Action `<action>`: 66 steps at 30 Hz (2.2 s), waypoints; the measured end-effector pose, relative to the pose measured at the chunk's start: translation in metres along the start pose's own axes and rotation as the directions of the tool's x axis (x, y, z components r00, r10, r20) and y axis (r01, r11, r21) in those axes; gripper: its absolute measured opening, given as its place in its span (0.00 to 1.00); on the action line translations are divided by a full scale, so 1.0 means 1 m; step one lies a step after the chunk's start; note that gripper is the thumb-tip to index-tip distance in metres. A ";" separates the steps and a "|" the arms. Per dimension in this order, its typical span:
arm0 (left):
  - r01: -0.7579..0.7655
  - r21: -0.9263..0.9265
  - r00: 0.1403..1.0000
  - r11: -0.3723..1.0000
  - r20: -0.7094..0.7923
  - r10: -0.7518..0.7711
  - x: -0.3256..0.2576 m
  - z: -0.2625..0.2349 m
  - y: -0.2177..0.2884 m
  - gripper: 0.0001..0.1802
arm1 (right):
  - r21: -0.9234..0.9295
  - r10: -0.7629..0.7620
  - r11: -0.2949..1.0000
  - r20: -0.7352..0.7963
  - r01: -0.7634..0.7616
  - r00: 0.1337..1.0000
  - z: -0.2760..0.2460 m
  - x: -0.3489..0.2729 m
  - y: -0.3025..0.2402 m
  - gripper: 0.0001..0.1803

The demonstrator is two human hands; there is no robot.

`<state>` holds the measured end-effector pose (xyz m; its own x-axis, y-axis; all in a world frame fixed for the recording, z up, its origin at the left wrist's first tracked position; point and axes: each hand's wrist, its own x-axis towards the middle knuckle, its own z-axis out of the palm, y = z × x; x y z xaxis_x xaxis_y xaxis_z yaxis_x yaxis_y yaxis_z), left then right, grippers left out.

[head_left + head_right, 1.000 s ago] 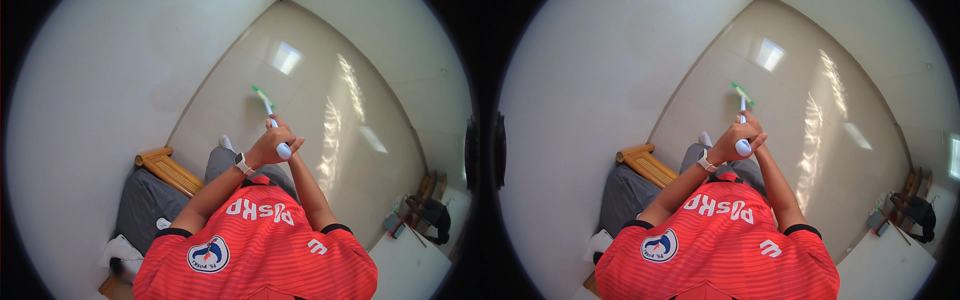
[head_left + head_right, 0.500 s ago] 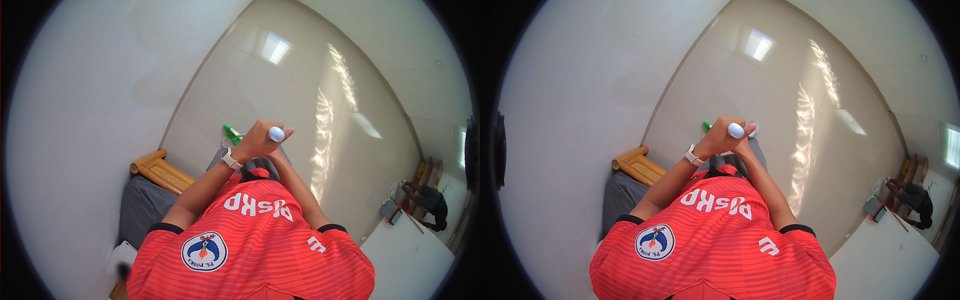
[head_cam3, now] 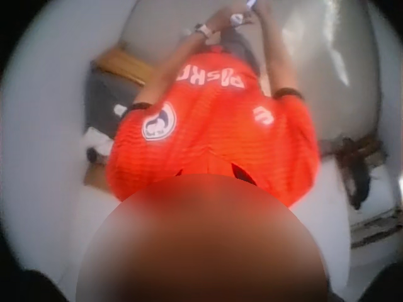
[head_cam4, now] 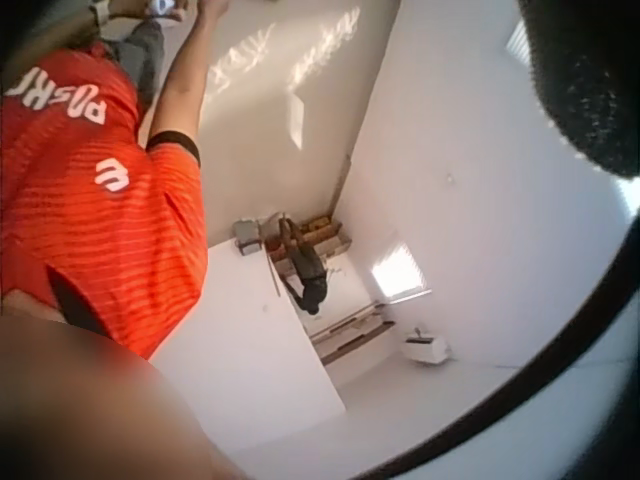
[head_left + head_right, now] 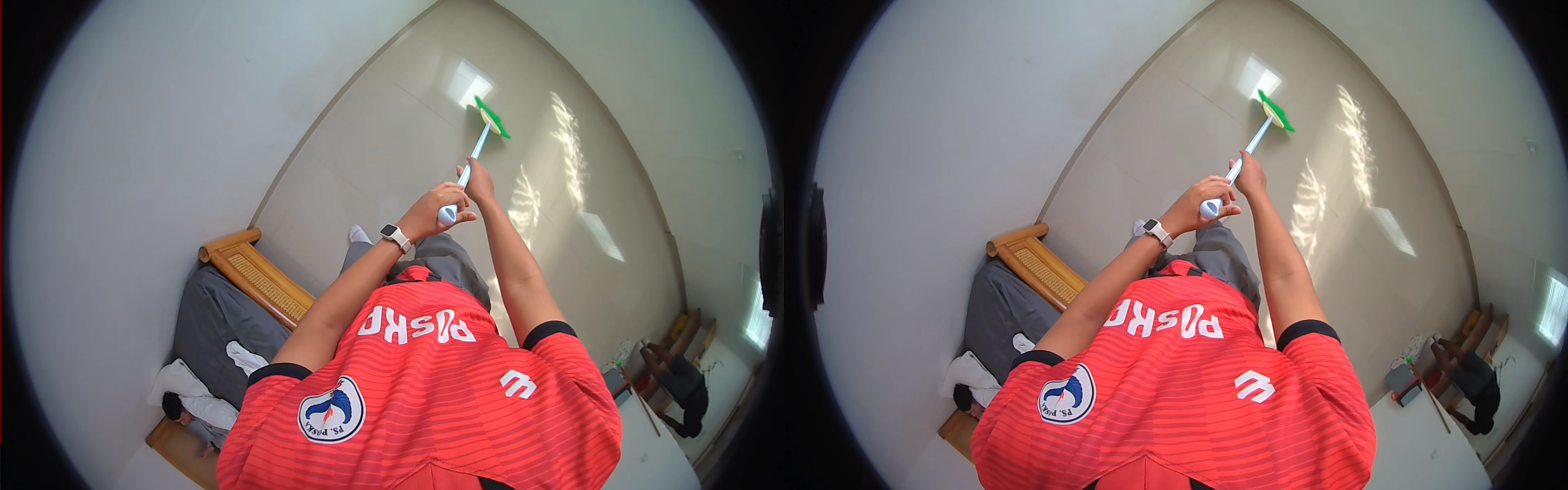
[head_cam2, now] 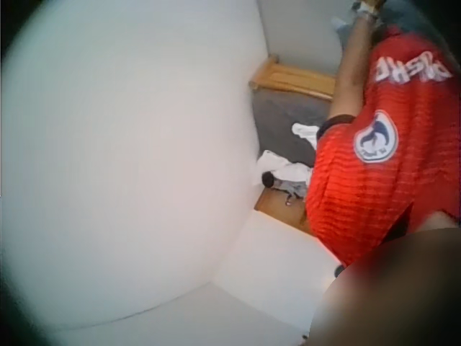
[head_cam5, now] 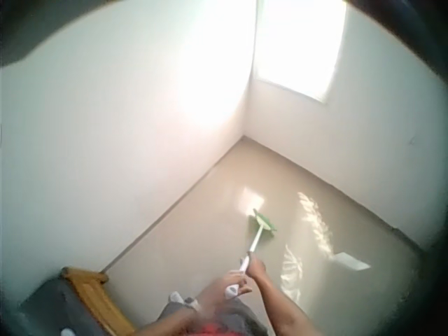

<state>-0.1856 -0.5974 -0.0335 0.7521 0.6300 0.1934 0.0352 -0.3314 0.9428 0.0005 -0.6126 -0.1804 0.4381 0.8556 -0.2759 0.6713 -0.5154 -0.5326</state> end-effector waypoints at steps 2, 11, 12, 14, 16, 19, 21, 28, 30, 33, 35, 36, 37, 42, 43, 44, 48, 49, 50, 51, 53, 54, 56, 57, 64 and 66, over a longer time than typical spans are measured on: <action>-0.030 0.052 0.999 0.998 -0.041 0.032 0.006 0.002 0.004 0.17 | -0.020 -0.058 0.998 0.046 0.059 0.997 -0.018 0.008 -0.010 0.25; -0.167 0.326 0.986 0.930 0.053 0.158 0.040 -0.033 0.095 0.30 | 0.774 -0.292 0.633 0.223 0.014 0.930 -0.026 -0.068 -0.061 0.22; -0.021 0.245 0.995 0.969 0.099 -0.004 0.039 -0.035 0.106 0.31 | 0.980 -0.336 0.180 0.142 -0.084 0.931 -0.019 -0.078 -0.062 0.22; 0.127 0.170 0.975 0.977 0.161 -0.155 0.031 -0.036 0.115 0.32 | 0.971 -0.350 0.232 0.134 -0.053 0.927 -0.014 -0.077 -0.061 0.21; 0.188 0.084 0.972 0.979 0.128 -0.198 0.023 -0.040 0.115 0.33 | 0.946 -0.386 0.324 0.139 -0.007 0.912 -0.008 -0.075 -0.069 0.21; 0.353 0.161 0.917 0.922 0.135 -0.375 0.006 -0.040 0.086 0.36 | 0.890 -0.431 0.453 0.166 0.054 0.887 0.001 -0.076 -0.076 0.21; 0.370 0.118 0.914 0.921 0.132 -0.384 -0.007 -0.041 0.075 0.35 | 0.844 -0.458 0.529 0.192 0.092 0.868 0.007 -0.074 -0.082 0.20; 0.499 0.015 0.863 0.866 0.074 -0.499 -0.003 -0.059 0.043 0.34 | 0.629 -0.535 0.736 0.315 0.250 0.784 0.015 -0.035 -0.090 0.19; 0.468 -0.014 0.882 0.884 0.073 -0.466 0.014 -0.066 0.032 0.30 | 0.560 -0.551 0.773 0.358 0.299 0.754 0.014 -0.020 -0.091 0.19; 0.288 -0.094 0.957 0.953 -0.020 -0.291 0.035 -0.067 0.022 0.24 | 0.457 -0.565 0.807 0.415 0.373 0.713 0.012 0.002 -0.095 0.18; 0.297 -0.147 0.948 0.944 -0.073 -0.310 0.051 -0.074 0.020 0.22 | 0.354 -0.505 0.856 0.414 0.377 0.758 0.006 0.035 -0.101 0.18; 0.274 -0.129 0.956 0.953 -0.071 -0.285 0.061 -0.079 0.019 0.19 | 0.285 -0.521 0.849 0.316 0.445 0.793 0.001 0.049 -0.100 0.16; 0.276 -0.125 0.955 0.953 -0.075 -0.286 0.068 -0.078 0.010 0.19 | 0.209 -0.540 0.839 0.214 0.502 0.814 -0.005 0.062 -0.102 0.15; -0.020 -0.079 0.985 0.997 -0.171 0.006 0.095 -0.081 -0.034 0.17 | 0.006 -0.385 0.922 0.150 0.388 0.911 -0.013 0.110 -0.118 0.13; -0.018 -0.080 0.985 0.997 -0.172 0.004 0.099 -0.084 -0.030 0.17 | 0.006 -0.384 0.922 0.152 0.388 0.911 -0.018 0.111 -0.122 0.13; 0.011 -0.045 0.982 0.999 -0.186 -0.020 0.101 -0.086 -0.026 0.18 | 0.057 -0.429 0.903 0.141 0.425 0.892 -0.023 0.113 -0.126 0.13; 0.068 0.007 0.986 0.998 -0.154 -0.066 0.116 -0.104 0.031 0.20 | 0.112 -0.513 0.857 0.111 0.502 0.851 -0.038 0.096 -0.153 0.16; 0.070 0.011 0.985 0.997 -0.159 -0.067 0.114 -0.108 0.040 0.20 | 0.115 -0.518 0.854 0.113 0.507 0.848 -0.037 0.088 -0.160 0.16; 0.098 0.016 0.976 0.995 -0.196 -0.093 0.109 -0.111 0.049 0.22 | 0.196 -0.546 0.834 0.157 0.516 0.823 -0.035 0.079 -0.168 0.17; 0.124 0.017 0.965 0.992 -0.234 -0.116 0.103 -0.114 0.055 0.23 | 0.273 -0.574 0.811 0.199 0.517 0.795 -0.031 0.070 -0.173 0.18; 0.159 0.057 0.946 0.986 -0.294 -0.135 0.079 -0.117 0.054 0.24 | 0.280 -0.561 0.824 0.284 0.492 0.778 -0.009 0.047 -0.188 0.18; 0.184 0.085 0.932 0.979 -0.332 -0.146 0.072 -0.119 0.054 0.25 | 0.402 -0.611 0.775 0.284 0.487 0.739 0.015 0.035 -0.183 0.18; 0.310 0.028 0.928 0.950 -0.228 -0.295 0.068 -0.126 0.062 0.25 | 0.514 -0.654 0.719 0.274 0.467 0.705 0.074 0.019 -0.155 0.18; 0.432 -0.015 0.896 0.902 -0.104 -0.431 0.069 -0.128 0.064 0.25 | 0.743 -0.704 0.584 0.262 0.328 0.660 0.108 0.014 -0.132 0.17; 0.596 0.090 0.801 0.798 -0.131 -0.584 -0.002 -0.122 0.002 0.25 | 0.843 -0.800 0.472 0.287 0.259 0.527 0.159 0.005 -0.145 0.16; 0.687 -0.022 0.720 0.726 -0.117 -0.684 0.001 -0.131 0.005 0.24 | 0.808 -0.798 0.503 0.298 0.307 0.524 0.158 0.012 -0.144 0.15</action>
<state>-0.2707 -0.5060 0.0068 0.4399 0.7626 -0.4742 0.5277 0.2077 0.8236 -0.1849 -0.5205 -0.2336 -0.4839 0.8741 0.0421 -0.0105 0.0423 -0.9990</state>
